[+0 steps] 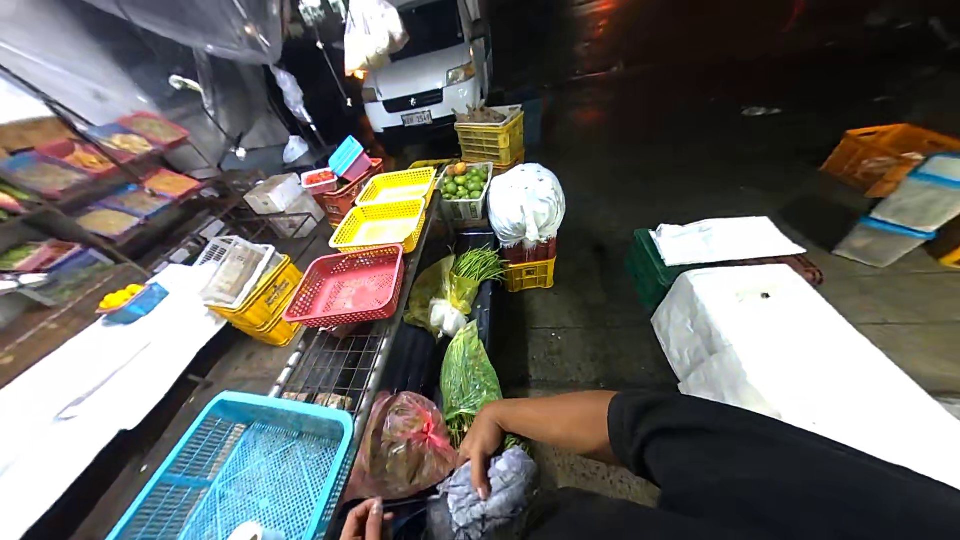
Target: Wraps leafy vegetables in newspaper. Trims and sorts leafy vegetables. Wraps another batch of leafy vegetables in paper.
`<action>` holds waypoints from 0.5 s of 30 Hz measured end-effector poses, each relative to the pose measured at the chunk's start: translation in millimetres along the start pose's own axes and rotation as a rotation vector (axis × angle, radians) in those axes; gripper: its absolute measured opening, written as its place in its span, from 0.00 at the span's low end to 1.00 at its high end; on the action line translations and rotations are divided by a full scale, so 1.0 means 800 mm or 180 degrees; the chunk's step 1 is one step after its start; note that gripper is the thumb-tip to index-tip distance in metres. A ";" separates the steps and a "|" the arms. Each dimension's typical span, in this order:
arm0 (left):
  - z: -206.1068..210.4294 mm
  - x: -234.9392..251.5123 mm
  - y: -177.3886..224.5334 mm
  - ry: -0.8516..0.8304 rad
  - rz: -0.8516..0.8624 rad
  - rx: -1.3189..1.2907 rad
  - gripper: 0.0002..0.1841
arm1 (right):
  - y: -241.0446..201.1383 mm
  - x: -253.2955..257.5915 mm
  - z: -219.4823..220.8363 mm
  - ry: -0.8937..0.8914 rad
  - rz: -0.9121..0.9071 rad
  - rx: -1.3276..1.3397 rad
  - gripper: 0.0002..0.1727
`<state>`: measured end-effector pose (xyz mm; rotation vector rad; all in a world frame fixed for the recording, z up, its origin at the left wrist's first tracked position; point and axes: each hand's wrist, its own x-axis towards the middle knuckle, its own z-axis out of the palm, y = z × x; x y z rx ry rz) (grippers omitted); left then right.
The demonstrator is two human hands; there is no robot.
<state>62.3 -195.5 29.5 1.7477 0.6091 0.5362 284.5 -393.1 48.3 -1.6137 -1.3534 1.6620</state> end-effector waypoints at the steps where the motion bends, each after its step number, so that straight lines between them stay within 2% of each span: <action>1: 0.015 0.005 0.010 0.0171 -0.0056 -0.0850 0.07 | 0.015 -0.006 -0.005 0.0092 -0.0060 0.0292 0.26; 3: 0.039 0.014 0.031 0.0112 -0.0232 -0.2341 0.16 | 0.047 -0.016 -0.016 0.0453 -0.0420 0.1100 0.16; 5: 0.059 0.027 0.041 0.0018 -0.0352 -0.2851 0.20 | 0.048 -0.034 -0.021 0.0718 -0.0754 0.1759 0.06; 6: 0.066 0.035 0.043 0.0084 -0.0278 -0.2671 0.19 | 0.033 -0.049 -0.015 0.0934 -0.0895 0.1954 0.08; 8: 0.058 0.041 0.043 0.0201 0.0113 -0.1736 0.10 | 0.012 -0.062 0.006 0.1459 -0.1558 0.2347 0.15; 10: 0.035 0.029 0.049 -0.0025 0.0421 -0.1069 0.06 | 0.008 -0.042 0.013 0.1597 -0.2127 0.2790 0.12; 12: 0.006 0.013 0.059 -0.0345 0.0627 -0.0351 0.09 | 0.001 -0.011 0.010 0.1295 -0.2298 0.3393 0.07; 14: -0.017 -0.002 0.059 -0.0422 0.0430 0.0170 0.17 | -0.005 0.015 0.018 0.0680 -0.2218 0.3940 0.25; 15: -0.028 -0.007 0.056 -0.0387 0.0320 0.0311 0.19 | -0.017 0.020 0.026 0.0450 -0.2112 0.3998 0.29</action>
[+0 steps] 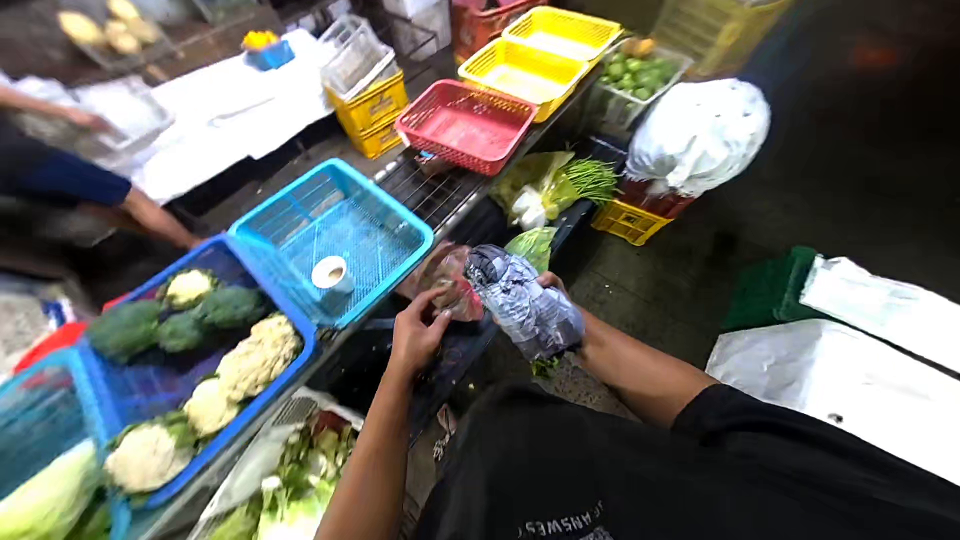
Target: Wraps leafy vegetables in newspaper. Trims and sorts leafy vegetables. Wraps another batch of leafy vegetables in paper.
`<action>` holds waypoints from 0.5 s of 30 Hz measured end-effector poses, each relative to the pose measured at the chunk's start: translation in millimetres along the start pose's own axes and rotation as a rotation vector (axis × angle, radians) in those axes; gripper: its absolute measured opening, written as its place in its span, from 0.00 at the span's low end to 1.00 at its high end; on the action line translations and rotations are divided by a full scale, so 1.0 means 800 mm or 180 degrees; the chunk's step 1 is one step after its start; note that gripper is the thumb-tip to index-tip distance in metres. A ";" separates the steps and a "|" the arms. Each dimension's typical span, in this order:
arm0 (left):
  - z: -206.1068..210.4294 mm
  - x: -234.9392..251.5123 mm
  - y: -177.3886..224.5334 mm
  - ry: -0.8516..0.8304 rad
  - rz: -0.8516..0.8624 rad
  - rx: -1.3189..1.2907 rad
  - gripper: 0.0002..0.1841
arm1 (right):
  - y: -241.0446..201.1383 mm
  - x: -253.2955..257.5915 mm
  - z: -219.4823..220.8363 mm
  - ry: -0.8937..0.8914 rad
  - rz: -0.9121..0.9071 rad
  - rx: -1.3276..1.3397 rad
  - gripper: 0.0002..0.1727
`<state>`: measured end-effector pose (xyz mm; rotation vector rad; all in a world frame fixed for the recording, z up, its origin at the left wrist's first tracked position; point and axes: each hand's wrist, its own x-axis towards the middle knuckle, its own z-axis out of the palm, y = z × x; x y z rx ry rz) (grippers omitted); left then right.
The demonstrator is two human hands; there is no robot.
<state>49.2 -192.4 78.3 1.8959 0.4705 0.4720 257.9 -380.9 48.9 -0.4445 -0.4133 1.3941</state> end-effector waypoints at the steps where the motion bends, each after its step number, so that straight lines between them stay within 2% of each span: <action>1: -0.010 -0.008 -0.005 0.0045 -0.0034 0.0078 0.18 | 0.010 0.006 0.008 -0.0083 0.0133 0.0095 0.31; 4: -0.032 -0.035 -0.005 0.0318 0.0275 0.0036 0.08 | 0.039 0.028 0.022 -0.0404 0.0310 0.0176 0.34; 7: -0.044 -0.055 0.005 0.0725 0.0592 -0.0193 0.11 | 0.055 0.045 0.042 -0.0181 0.0235 -0.0118 0.22; 9: -0.055 -0.061 0.004 0.0843 0.0501 -0.0011 0.11 | 0.072 0.061 0.041 -0.0235 0.0293 -0.0021 0.22; 11: -0.063 -0.066 -0.007 0.0887 0.0374 0.0174 0.05 | 0.080 0.073 0.050 -0.0324 0.0302 -0.0345 0.18; 13: -0.075 -0.072 -0.017 0.0798 0.0299 0.0154 0.01 | 0.082 0.082 0.098 0.0178 0.0442 -0.1015 0.17; 15: -0.094 -0.082 -0.023 0.0555 0.0178 -0.0401 0.03 | 0.077 0.080 0.120 0.0430 0.0831 -0.1619 0.18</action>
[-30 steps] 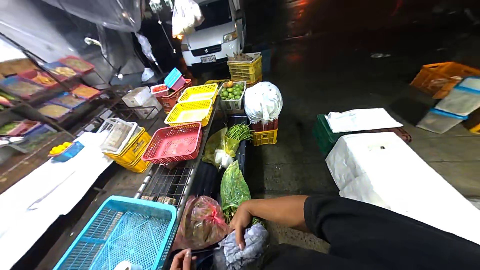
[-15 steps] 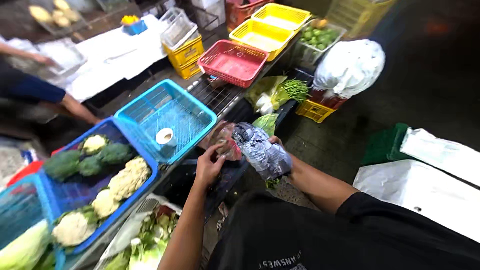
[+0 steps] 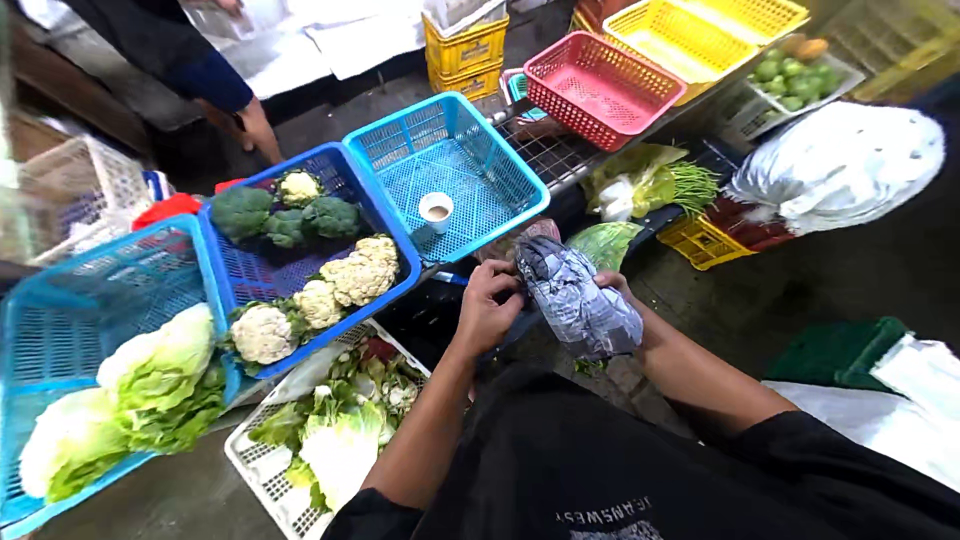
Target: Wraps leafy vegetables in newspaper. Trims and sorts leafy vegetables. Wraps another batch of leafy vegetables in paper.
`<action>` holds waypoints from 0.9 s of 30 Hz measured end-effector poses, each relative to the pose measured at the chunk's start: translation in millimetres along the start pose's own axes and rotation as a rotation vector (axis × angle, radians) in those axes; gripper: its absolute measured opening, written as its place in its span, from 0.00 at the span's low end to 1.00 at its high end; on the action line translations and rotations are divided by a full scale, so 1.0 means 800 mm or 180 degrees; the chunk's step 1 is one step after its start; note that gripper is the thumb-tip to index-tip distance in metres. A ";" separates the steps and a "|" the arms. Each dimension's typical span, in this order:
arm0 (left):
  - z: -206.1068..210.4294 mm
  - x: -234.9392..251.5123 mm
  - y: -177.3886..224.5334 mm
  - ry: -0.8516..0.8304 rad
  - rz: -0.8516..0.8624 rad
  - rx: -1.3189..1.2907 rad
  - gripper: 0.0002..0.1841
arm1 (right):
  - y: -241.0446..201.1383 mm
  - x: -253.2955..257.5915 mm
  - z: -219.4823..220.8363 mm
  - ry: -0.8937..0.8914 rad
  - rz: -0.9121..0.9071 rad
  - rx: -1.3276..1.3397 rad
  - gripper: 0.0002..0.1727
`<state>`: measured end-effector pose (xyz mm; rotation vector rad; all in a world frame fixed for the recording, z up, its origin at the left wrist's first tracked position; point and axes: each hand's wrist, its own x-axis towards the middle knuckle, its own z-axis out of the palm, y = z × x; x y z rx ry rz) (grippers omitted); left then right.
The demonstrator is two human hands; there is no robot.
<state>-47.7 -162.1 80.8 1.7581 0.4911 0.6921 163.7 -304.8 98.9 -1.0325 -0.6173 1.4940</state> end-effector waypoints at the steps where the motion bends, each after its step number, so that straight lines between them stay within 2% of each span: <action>1: -0.011 -0.002 -0.003 -0.0065 -0.0122 -0.0425 0.04 | 0.005 -0.005 -0.009 0.0007 0.0102 -0.0036 0.15; 3: -0.021 0.000 -0.018 0.0054 -0.0545 -0.1191 0.06 | 0.009 -0.005 -0.029 -0.0344 0.0529 -0.0408 0.13; 6: -0.005 -0.013 -0.079 0.0379 -0.1483 -0.1820 0.06 | 0.014 0.011 -0.028 -0.0759 0.1450 -0.1492 0.24; 9: 0.008 -0.028 -0.164 0.0470 -0.2170 -0.1337 0.08 | 0.029 0.033 -0.012 -0.0838 0.2147 -0.3464 0.36; 11: 0.006 -0.036 -0.203 0.0480 -0.2539 -0.0763 0.10 | 0.046 0.040 -0.006 -0.0847 0.2582 -0.4391 0.41; 18: -0.033 -0.045 -0.275 -0.0061 -0.2976 0.0938 0.15 | 0.068 0.026 -0.013 -0.0912 0.2633 -0.4240 0.41; 20: -0.042 -0.044 -0.278 -0.0259 -0.3119 0.1461 0.23 | 0.070 0.028 -0.016 -0.0900 0.2586 -0.4386 0.43; 22: -0.043 -0.042 -0.263 -0.0079 -0.3216 0.1546 0.27 | 0.070 0.030 -0.015 -0.0951 0.2500 -0.4667 0.44; 25: -0.024 -0.048 -0.203 0.0181 -0.2992 0.0356 0.26 | 0.065 0.036 -0.008 -0.1190 0.2329 -0.4970 0.47; 27: -0.001 -0.064 -0.154 -0.0191 -0.2745 -0.0612 0.25 | 0.064 0.045 -0.006 -0.1446 0.2159 -0.4962 0.47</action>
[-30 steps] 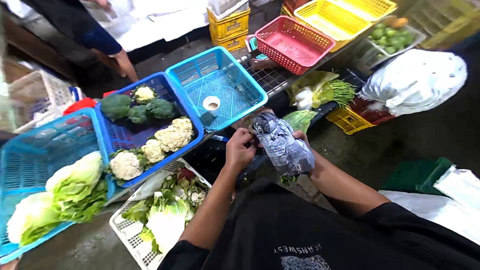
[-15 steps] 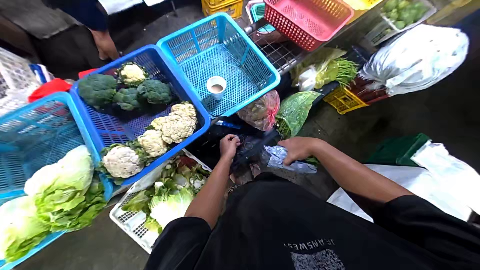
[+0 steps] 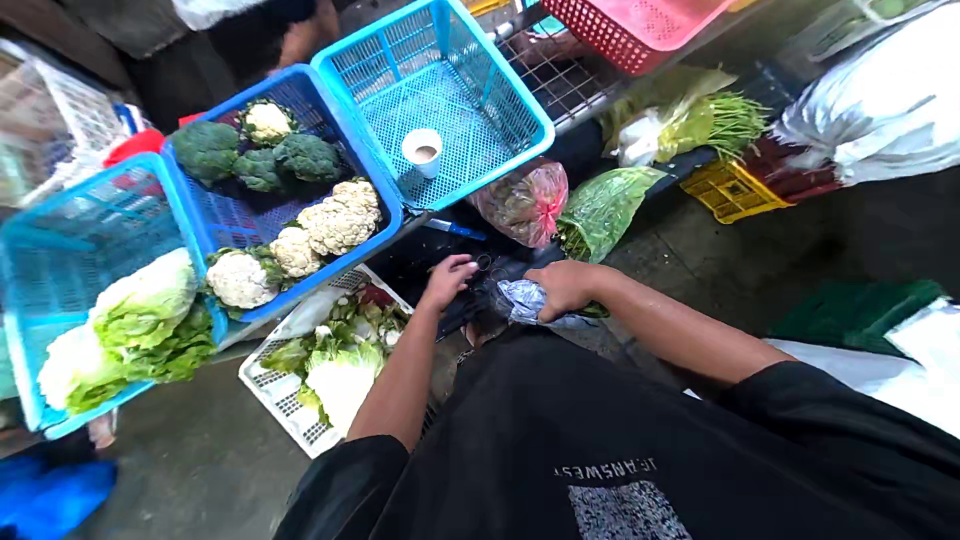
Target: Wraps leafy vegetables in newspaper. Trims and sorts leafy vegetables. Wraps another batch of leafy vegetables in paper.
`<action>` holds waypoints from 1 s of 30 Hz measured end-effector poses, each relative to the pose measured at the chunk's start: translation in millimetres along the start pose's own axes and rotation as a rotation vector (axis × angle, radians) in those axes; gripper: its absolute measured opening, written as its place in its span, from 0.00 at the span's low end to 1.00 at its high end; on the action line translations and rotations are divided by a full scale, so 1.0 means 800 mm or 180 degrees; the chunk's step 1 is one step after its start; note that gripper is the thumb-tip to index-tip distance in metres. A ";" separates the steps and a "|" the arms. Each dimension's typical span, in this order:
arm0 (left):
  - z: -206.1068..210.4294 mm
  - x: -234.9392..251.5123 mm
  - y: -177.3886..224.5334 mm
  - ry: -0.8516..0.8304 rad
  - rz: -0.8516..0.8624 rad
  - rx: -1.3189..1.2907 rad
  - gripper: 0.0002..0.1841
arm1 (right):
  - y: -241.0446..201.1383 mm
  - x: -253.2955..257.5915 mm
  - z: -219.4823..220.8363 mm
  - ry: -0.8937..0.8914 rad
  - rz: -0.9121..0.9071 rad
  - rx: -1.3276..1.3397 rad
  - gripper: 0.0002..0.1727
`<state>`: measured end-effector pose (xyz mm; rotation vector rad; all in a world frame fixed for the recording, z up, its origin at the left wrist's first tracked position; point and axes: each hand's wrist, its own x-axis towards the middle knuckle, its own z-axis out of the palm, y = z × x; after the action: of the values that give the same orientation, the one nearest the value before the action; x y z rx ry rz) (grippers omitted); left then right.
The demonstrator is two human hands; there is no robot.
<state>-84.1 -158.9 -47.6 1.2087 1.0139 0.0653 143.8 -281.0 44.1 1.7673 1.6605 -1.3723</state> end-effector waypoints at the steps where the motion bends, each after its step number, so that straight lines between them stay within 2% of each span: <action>1: 0.016 -0.020 0.001 -0.0379 0.0105 -0.0228 0.27 | -0.002 0.005 -0.001 -0.0017 -0.0160 0.0023 0.47; 2: 0.030 -0.038 0.000 -0.0633 0.0254 -0.0359 0.29 | -0.004 0.010 -0.003 -0.0015 -0.0348 0.0091 0.47; 4: 0.048 -0.067 -0.001 -0.0584 0.0432 -0.0607 0.25 | -0.008 0.019 -0.011 -0.0045 -0.0818 0.0385 0.43; 7: 0.043 -0.120 -0.020 0.0087 0.0515 -0.1314 0.20 | -0.003 0.003 -0.034 -0.0299 -0.1633 0.1443 0.36; 9: 0.034 -0.164 -0.031 0.0565 0.0659 -0.2024 0.20 | 0.003 0.000 -0.046 -0.0203 -0.2147 0.2162 0.40; 11: 0.034 -0.206 -0.037 0.1002 0.0832 -0.2934 0.19 | -0.002 0.015 -0.041 -0.0329 -0.2290 0.2862 0.42; 13: 0.035 -0.235 -0.036 0.1341 0.1073 -0.3611 0.23 | -0.037 0.026 -0.023 -0.0516 -0.2339 0.2960 0.40; 15: 0.035 -0.251 -0.025 0.1621 0.1283 -0.3779 0.27 | -0.099 0.024 -0.001 -0.0567 -0.2651 0.2901 0.41; 18: 0.033 -0.266 -0.007 0.2484 0.1275 -0.2997 0.26 | -0.194 0.021 0.032 0.0002 -0.2731 0.3828 0.26; 21: 0.010 -0.282 -0.005 0.3760 0.1541 -0.1564 0.18 | -0.247 0.052 0.038 0.0152 -0.2538 0.4454 0.24; 23: -0.003 -0.299 -0.014 0.4291 0.1680 -0.0742 0.15 | -0.275 0.055 0.033 0.0061 -0.2488 0.4521 0.24; 26: -0.023 -0.325 -0.034 0.4619 0.2228 0.0184 0.12 | -0.317 0.060 0.025 -0.0094 -0.2458 0.4505 0.22; 28: -0.044 -0.341 -0.048 0.4692 0.2600 0.0478 0.06 | -0.346 0.067 0.024 -0.0099 -0.2435 0.4498 0.19; 30: -0.064 -0.361 -0.061 0.4652 0.2827 0.0909 0.04 | -0.375 0.073 0.022 -0.0098 -0.2363 0.4561 0.18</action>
<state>-309.0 -295.7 90.4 1.7894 1.6092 1.7496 -143.6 -187.8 92.9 1.5352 1.3401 -3.4800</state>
